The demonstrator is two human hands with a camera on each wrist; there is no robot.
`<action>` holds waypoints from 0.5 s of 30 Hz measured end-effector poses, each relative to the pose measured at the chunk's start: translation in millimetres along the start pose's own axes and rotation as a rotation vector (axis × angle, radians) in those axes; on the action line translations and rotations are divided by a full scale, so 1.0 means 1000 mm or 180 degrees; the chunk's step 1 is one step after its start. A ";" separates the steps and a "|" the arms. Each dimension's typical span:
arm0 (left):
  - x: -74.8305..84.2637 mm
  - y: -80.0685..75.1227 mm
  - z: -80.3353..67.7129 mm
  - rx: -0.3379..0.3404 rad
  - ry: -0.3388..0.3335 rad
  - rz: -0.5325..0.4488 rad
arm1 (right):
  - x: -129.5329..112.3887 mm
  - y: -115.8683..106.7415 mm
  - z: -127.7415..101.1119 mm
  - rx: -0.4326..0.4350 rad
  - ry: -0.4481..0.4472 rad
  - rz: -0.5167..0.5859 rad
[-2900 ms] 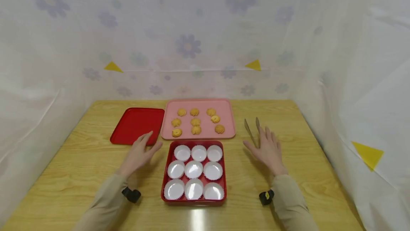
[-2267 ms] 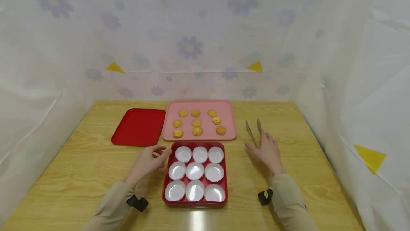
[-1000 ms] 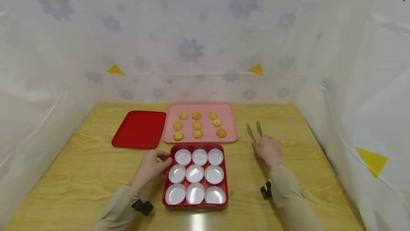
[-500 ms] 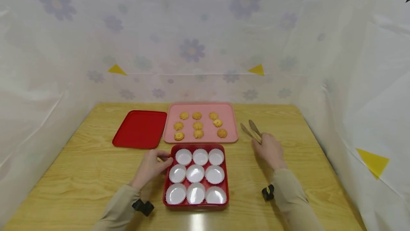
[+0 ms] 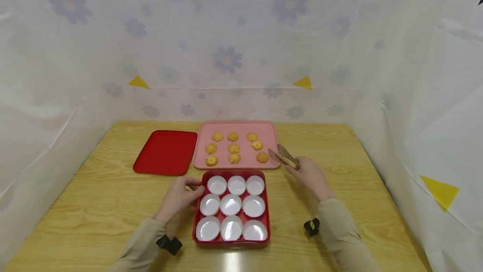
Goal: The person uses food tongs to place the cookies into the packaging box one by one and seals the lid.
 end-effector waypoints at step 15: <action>0.001 -0.001 -0.002 -0.0003 0.0038 -0.0053 | -0.016 0.016 0.007 -0.0258 -0.0004 0.0054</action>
Point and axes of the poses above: each hand's wrist, its own z-axis towards the middle knuckle, its own y-axis out of the palm, x = y × z, the point moved 8 cm from there along z, towards the middle knuckle, and after that the axes turned 4 degrees about y, right-handed, at the moved point
